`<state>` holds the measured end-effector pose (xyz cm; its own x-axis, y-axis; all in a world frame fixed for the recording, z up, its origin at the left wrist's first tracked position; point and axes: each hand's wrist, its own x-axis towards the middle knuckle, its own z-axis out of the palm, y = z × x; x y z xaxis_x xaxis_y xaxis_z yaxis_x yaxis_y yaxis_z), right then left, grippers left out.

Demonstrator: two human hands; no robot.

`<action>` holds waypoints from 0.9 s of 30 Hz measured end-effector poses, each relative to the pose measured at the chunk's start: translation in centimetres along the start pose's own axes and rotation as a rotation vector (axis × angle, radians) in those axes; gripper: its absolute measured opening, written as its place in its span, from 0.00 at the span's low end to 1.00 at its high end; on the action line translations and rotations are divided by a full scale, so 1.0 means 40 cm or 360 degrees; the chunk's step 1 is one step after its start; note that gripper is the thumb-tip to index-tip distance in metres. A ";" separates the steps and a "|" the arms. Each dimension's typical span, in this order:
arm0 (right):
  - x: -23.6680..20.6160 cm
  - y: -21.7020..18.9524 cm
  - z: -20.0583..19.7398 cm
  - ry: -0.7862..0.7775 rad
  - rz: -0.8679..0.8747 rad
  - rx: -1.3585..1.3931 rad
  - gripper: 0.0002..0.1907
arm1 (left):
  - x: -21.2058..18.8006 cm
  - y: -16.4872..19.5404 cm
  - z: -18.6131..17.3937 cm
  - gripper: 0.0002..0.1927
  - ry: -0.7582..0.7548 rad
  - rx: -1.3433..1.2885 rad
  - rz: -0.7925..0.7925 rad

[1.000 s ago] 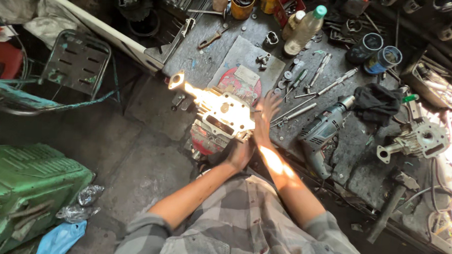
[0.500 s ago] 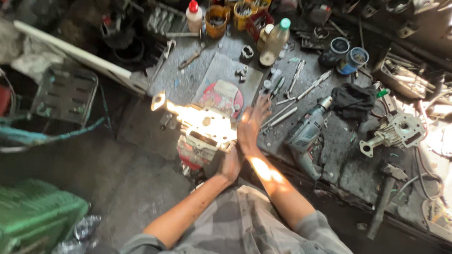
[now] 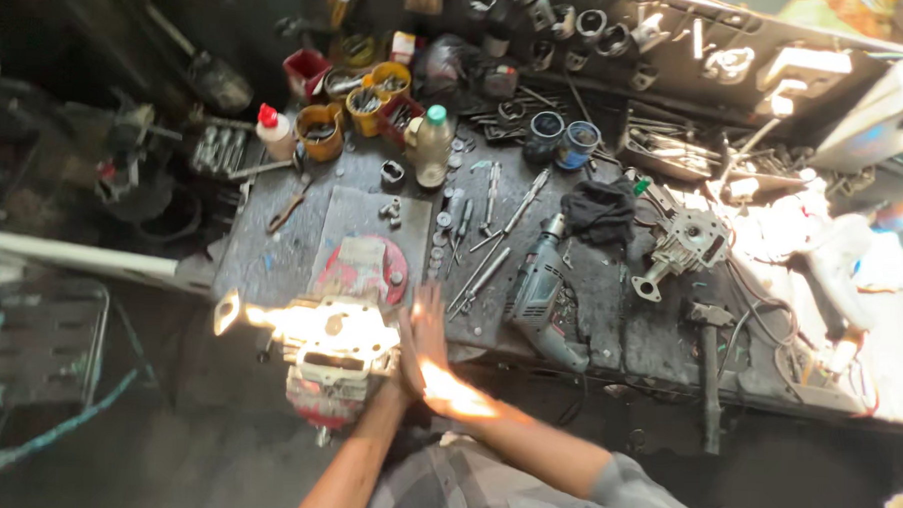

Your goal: The person works at a cluttered workbench where an engine cylinder head is clamped in a vise. They pick up a corded die grinder and grind the surface and edges of the cylinder head for an extended period, then set the grinder down and handle the cylinder head with both hands.

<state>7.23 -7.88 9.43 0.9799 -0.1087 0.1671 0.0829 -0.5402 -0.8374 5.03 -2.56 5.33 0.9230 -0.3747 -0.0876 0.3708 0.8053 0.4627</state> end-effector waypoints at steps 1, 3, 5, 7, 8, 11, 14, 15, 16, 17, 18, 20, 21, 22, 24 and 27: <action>-0.014 -0.001 0.002 -0.0114 0.0104 0.0137 0.39 | 0.020 0.009 0.007 0.35 -0.0150 0.0032 0.0001; -0.020 -0.003 0.003 -0.0105 0.0054 -0.0054 0.40 | 0.024 0.012 0.025 0.37 -0.0113 0.0022 0.0131; 0.004 0.000 0.001 -0.0089 0.0112 -0.0174 0.40 | -0.010 0.003 0.037 0.38 -0.0021 0.0011 0.0168; 0.036 0.001 -0.004 -0.0039 0.0324 -0.0199 0.39 | -0.062 -0.011 0.037 0.36 0.0136 0.0026 0.0053; 0.045 0.002 -0.007 0.0064 0.0232 -0.0231 0.38 | -0.073 -0.017 0.033 0.36 0.0171 -0.0055 0.0016; 0.023 -0.003 -0.012 0.0108 0.0183 -0.0173 0.36 | -0.042 -0.019 0.008 0.37 0.0142 -0.0063 -0.0040; -0.031 -0.005 -0.009 -0.0207 0.0347 0.0073 0.37 | 0.033 -0.015 -0.012 0.37 -0.0204 -0.0005 0.0099; -0.042 -0.003 -0.007 -0.0195 0.0246 0.0069 0.36 | 0.037 -0.016 -0.006 0.36 -0.0334 -0.0244 0.0207; -0.043 0.000 -0.006 -0.0190 0.0131 0.0057 0.35 | 0.030 -0.021 -0.004 0.35 -0.0465 -0.0488 0.0334; -0.032 0.005 -0.006 -0.0131 0.0121 -0.0072 0.35 | 0.015 -0.029 -0.008 0.36 -0.0283 -0.0319 0.0286; -0.021 0.009 -0.005 -0.0072 0.0113 -0.0195 0.35 | -0.012 -0.034 -0.002 0.37 -0.0096 -0.0145 0.0243; 0.010 0.012 -0.008 0.0093 0.0098 -0.0362 0.34 | -0.065 -0.035 0.013 0.38 0.0230 -0.0035 0.0109; 0.022 0.012 -0.010 0.0203 0.0069 -0.0407 0.33 | -0.080 -0.030 0.023 0.37 0.0349 -0.0097 0.0031; 0.027 0.008 -0.011 0.0327 0.0041 -0.0445 0.32 | -0.080 -0.019 0.032 0.37 0.0459 -0.0151 -0.0050; 0.017 -0.005 -0.013 0.0036 0.0187 -0.0146 0.35 | -0.045 0.013 0.052 0.36 0.0063 -0.0013 -0.0112; -0.006 -0.018 -0.011 -0.0097 0.0303 -0.0057 0.38 | 0.018 0.050 0.081 0.36 0.0104 0.0366 -0.0064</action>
<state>6.85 -7.84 10.21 0.9866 -0.1615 -0.0252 -0.1104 -0.5444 -0.8315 6.11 -2.70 9.05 0.9156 -0.3675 -0.1634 0.3808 0.6616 0.6460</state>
